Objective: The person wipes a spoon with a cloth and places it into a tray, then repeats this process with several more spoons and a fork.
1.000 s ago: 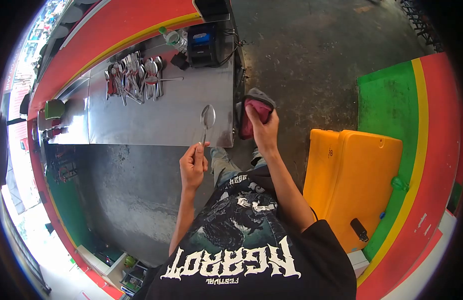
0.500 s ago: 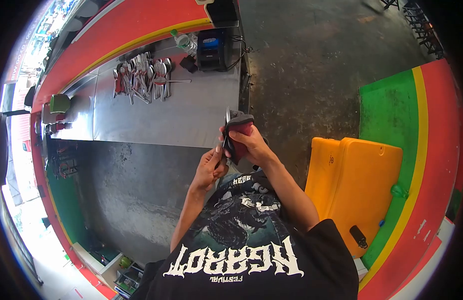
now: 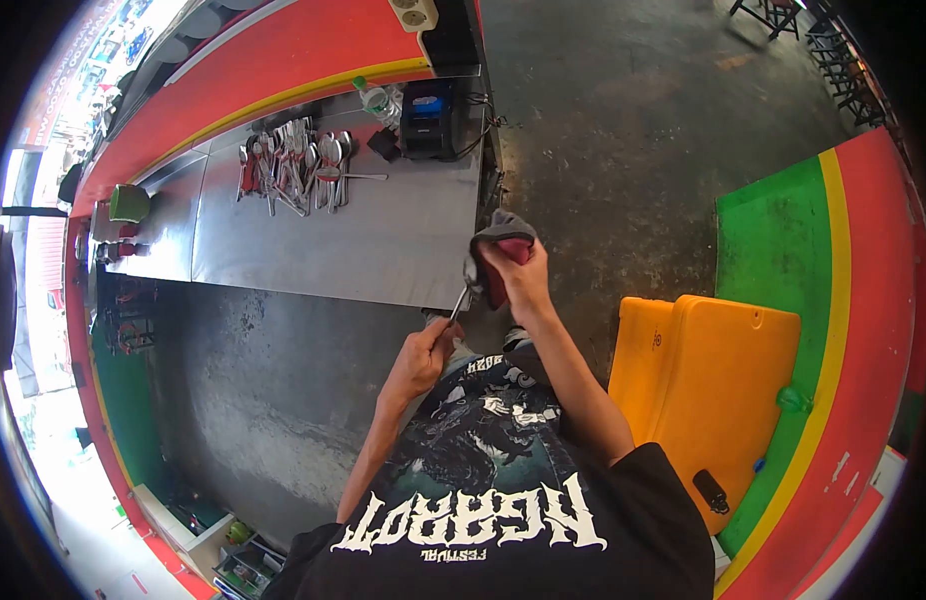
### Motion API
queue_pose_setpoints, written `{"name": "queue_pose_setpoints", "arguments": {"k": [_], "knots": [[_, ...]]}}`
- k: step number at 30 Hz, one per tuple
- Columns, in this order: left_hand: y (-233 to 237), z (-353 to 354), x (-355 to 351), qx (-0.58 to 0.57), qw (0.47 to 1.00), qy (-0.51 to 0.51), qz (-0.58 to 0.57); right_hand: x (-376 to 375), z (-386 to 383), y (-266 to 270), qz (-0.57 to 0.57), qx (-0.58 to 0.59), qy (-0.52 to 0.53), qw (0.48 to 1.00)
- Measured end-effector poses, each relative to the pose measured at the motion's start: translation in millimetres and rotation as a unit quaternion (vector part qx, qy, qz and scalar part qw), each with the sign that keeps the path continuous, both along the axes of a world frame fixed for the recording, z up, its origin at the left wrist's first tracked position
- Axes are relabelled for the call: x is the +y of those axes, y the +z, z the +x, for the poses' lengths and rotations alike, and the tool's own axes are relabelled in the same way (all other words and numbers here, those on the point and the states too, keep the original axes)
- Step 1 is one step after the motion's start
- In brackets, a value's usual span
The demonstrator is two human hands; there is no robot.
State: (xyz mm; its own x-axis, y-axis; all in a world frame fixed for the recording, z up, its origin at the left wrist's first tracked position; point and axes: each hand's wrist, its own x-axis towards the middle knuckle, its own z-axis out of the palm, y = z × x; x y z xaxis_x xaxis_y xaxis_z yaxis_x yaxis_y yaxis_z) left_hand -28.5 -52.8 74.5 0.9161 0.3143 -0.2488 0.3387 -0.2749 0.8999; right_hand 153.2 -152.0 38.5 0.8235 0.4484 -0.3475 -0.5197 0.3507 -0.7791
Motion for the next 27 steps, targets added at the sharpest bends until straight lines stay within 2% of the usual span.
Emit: {"name": "queue_pose_setpoints", "arguments": {"k": [2, 5, 6, 9, 11, 12, 14, 16, 17, 18, 19, 21, 25, 27], "knots": [[5, -9, 3, 0.031, 0.999, -0.023, 0.013, -2, 9, -8, -0.007, -0.018, -0.041, 0.999], [-8, -16, 3, 0.012, 0.999, 0.001, -0.049, -4, 24, -5, 0.008, 0.036, -0.129, 0.991], [-7, -14, 3, 0.014, 0.997, 0.030, -0.076, -4, 26, -5, 0.005, 0.022, -0.168, 0.985], [-1, 1, 0, 0.007, 0.979, 0.117, -0.166, -7, 26, -11, 0.018, -0.030, -0.176, 0.984], [5, 12, -4, -0.012, 0.956, 0.174, -0.235, 0, 5, 14, -0.024, -0.077, -0.133, 0.988], [8, 16, -6, -0.033, 0.955, 0.185, -0.229, 4, -8, 30, -0.045, -0.103, -0.107, 0.988], [12, 23, -8, -0.077, 0.952, 0.204, -0.214, 6, -31, 41, -0.055, -0.146, 0.057, 0.986], [10, 25, -8, -0.072, 0.973, 0.174, -0.130, 10, -51, 52, -0.034, -0.146, 0.193, 0.970], [8, 25, -6, -0.070, 0.981, 0.158, -0.087, 13, -54, 52, -0.073, -0.192, 0.191, 0.960], [5, 24, -2, -0.043, 0.983, 0.146, -0.102, 13, -52, 49, -0.076, -0.139, 0.198, 0.967], [4, 21, 2, -0.029, 0.991, 0.110, -0.071, 11, -49, 45, -0.079, -0.085, 0.206, 0.972], [4, 16, 8, 0.001, 0.999, 0.042, -0.007, 13, -45, 33, -0.093, -0.065, 0.146, 0.983], [7, 15, 2, -0.015, 1.000, 0.023, -0.004, 11, -38, 26, -0.121, -0.041, 0.089, 0.988], [19, 14, 1, -0.011, 1.000, 0.017, -0.004, 11, -39, 28, -0.089, -0.040, 0.063, 0.993]]}}
